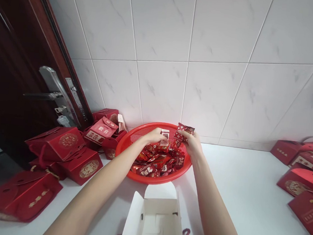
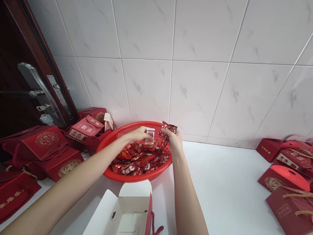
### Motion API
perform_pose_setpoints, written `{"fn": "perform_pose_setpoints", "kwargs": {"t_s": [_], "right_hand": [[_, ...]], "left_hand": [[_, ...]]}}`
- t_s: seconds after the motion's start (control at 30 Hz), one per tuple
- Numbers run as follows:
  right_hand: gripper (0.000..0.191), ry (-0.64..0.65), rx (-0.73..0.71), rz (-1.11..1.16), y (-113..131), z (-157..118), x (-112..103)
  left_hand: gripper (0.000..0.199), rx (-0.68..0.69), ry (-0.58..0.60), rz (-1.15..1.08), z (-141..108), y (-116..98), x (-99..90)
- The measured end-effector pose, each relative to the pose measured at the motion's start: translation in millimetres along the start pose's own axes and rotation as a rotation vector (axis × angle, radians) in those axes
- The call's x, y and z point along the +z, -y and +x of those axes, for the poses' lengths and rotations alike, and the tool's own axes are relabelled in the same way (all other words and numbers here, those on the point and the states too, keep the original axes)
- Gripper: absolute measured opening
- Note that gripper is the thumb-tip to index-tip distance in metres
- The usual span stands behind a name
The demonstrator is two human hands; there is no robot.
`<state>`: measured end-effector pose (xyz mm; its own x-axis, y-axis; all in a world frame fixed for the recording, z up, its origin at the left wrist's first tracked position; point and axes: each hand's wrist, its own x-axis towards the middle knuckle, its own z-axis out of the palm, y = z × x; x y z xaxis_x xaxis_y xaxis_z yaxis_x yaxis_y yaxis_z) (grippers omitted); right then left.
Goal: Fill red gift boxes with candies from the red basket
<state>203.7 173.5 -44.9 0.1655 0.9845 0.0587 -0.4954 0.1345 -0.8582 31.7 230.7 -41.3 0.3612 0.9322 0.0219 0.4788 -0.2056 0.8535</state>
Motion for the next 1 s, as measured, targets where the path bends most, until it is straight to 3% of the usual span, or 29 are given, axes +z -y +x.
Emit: {"fn": "perform_pose_setpoints", "kwargs": {"t_s": [0.23,0.4,0.47,0.57,0.63,0.87,1.0], "right_hand": [[0.018,-0.023,0.006,0.018,1,0,1],[0.018,-0.008,0.001,0.020,0,1,-1],[0.019,-0.008,-0.002,0.018,-1,3,-2],[0.018,-0.014,-0.004,0.023,-2,4,-3],[0.018,-0.019,-0.003,0.026,-3,5,-3],[0.017,-0.014,-0.002,0.030,0,0,-1],[0.015,-0.024,0.002,0.039,1,0,0]], "left_hand": [[0.045,-0.018,-0.001,0.298,1,14,-3.7],[0.066,0.004,-0.011,0.391,1,18,-4.5],[0.054,0.047,0.020,0.414,0,14,-0.5],[0.016,0.099,0.151,0.538,-1,9,8.3],[0.007,0.072,0.223,0.632,-1,8,12.6],[0.035,-0.067,0.122,0.827,-2,13,5.2],[0.046,-0.045,0.172,0.878,-4,9,9.0]]}}
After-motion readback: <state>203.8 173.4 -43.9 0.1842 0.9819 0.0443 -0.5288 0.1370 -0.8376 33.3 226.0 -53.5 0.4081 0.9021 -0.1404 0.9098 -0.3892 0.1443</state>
